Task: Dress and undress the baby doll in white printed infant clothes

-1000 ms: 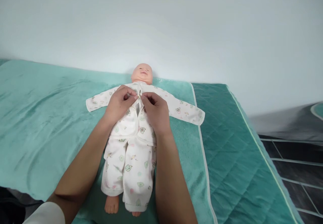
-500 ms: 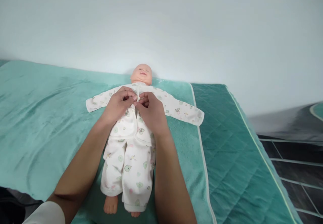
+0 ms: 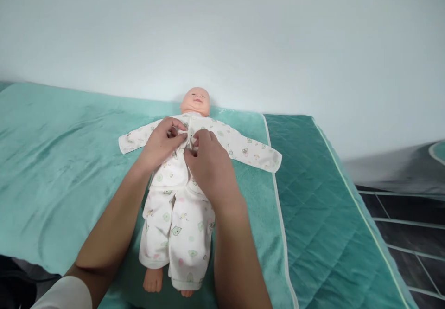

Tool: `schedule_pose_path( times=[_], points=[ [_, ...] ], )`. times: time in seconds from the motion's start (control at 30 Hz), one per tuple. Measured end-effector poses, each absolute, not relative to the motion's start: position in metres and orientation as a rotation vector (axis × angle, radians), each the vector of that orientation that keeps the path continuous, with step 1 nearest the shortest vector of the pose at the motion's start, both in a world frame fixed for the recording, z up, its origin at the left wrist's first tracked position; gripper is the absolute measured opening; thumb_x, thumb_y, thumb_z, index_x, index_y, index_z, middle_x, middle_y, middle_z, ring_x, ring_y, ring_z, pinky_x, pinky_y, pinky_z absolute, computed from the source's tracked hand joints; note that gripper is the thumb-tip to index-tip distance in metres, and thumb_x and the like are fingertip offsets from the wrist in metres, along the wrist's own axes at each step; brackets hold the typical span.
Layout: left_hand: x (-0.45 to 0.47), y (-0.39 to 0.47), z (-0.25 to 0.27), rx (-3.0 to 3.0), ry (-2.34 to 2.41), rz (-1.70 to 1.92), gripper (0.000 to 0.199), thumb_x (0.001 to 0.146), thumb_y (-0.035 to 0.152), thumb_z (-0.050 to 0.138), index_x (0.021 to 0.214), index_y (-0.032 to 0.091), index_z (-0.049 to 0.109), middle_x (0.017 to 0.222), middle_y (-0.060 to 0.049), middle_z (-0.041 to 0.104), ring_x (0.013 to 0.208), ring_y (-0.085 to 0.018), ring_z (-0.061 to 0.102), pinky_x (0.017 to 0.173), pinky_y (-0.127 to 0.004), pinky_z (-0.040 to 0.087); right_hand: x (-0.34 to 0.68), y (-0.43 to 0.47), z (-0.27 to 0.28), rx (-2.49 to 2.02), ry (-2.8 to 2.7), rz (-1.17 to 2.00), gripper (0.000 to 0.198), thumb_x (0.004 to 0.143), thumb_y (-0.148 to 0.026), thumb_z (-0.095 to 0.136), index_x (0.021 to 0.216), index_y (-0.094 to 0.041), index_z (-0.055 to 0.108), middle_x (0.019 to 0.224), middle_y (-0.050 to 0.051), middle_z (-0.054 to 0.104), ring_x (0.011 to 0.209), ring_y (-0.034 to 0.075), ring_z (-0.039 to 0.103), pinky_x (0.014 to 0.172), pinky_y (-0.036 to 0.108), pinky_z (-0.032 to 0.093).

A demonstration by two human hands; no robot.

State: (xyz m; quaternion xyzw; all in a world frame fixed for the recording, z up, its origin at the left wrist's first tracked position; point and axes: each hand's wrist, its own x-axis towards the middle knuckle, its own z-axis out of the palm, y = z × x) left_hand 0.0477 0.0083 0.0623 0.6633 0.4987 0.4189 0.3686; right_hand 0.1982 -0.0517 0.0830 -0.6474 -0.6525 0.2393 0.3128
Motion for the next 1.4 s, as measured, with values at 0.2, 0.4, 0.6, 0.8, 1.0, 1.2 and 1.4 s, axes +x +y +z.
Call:
schedule_pose_path(
  times=[0.2, 0.4, 0.6, 0.8, 1.0, 1.2, 1.4],
  points=[
    [0.03, 0.001, 0.078, 1.727, 1.116, 0.9, 0.008, 0.088, 0.03, 0.067, 0.089, 0.022, 0.067, 0.089, -0.002, 0.063, 0.073, -0.014, 0.053, 0.065, -0.028, 0.043, 0.189, -0.073, 0.101, -1.977, -1.96, 0.501, 0.023, 0.083, -0.018, 0.061, 0.077, -0.023, 0.04, 0.078, 0.003, 0.056, 0.058, 0.015, 0.041, 0.056, 0.029, 0.026],
    [0.02, -0.01, 0.082, 1.887, 1.001, 0.741, 0.011, 0.086, 0.032, 0.07, 0.085, 0.021, 0.071, 0.094, -0.002, 0.065, 0.077, -0.014, 0.054, 0.071, -0.029, 0.044, 0.196, -0.073, 0.095, -1.965, -1.973, 0.519, 0.026, 0.092, -0.022, 0.057, 0.072, -0.022, 0.042, 0.071, 0.004, 0.057, 0.064, 0.017, 0.044, 0.06, 0.03, 0.026],
    [0.024, -0.023, 0.074, 1.923, 1.086, 0.801, 0.012, 0.087, 0.03, 0.066, 0.081, 0.019, 0.068, 0.083, 0.0, 0.064, 0.076, -0.014, 0.054, 0.069, -0.028, 0.041, 0.214, -0.071, 0.076, -1.665, -1.71, 0.857, 0.034, 0.095, -0.041, 0.057, 0.07, -0.02, 0.049, 0.065, -0.002, 0.054, 0.062, 0.013, 0.046, 0.06, 0.027, 0.032],
    [0.029, -0.03, 0.057, 1.642, 1.003, 1.106, 0.02, 0.09, 0.038, 0.066, 0.087, 0.019, 0.066, 0.076, 0.001, 0.059, 0.069, -0.012, 0.05, 0.066, -0.026, 0.038, 0.201, -0.067, 0.061, -1.229, -1.365, 1.08, 0.032, 0.092, -0.047, 0.064, 0.077, -0.02, 0.057, 0.058, -0.004, 0.054, 0.055, 0.011, 0.048, 0.057, 0.025, 0.038],
    [0.033, -0.024, 0.048, 1.569, 0.91, 1.179, 0.021, 0.09, 0.039, 0.069, 0.089, 0.019, 0.066, 0.075, 0.001, 0.06, 0.071, -0.013, 0.053, 0.07, -0.026, 0.042, 0.189, -0.063, 0.05, -1.108, -1.222, 1.109, 0.038, 0.089, -0.054, 0.071, 0.078, -0.02, 0.06, 0.057, -0.004, 0.054, 0.049, 0.009, 0.045, 0.049, 0.022, 0.036],
    [0.028, -0.024, 0.05, 1.545, 0.902, 1.084, 0.023, 0.091, 0.041, 0.07, 0.091, 0.018, 0.068, 0.078, 0.0, 0.061, 0.074, -0.013, 0.054, 0.069, -0.026, 0.041, 0.191, -0.059, 0.042, -1.121, -1.091, 1.105, 0.027, 0.082, -0.044, 0.078, 0.089, -0.021, 0.066, 0.071, -0.004, 0.058, 0.055, 0.008, 0.047, 0.048, 0.02, 0.037],
    [0.025, -0.024, 0.05, 1.499, 0.871, 1.061, 0.022, 0.089, 0.04, 0.072, 0.093, 0.019, 0.071, 0.08, -0.001, 0.063, 0.074, -0.013, 0.055, 0.068, -0.026, 0.041, 0.195, -0.06, 0.041, -1.061, -1.113, 1.173, 0.026, 0.078, -0.038, 0.082, 0.096, -0.021, 0.072, 0.088, 0.001, 0.066, 0.075, 0.011, 0.058, 0.063, 0.021, 0.048]
  ],
)
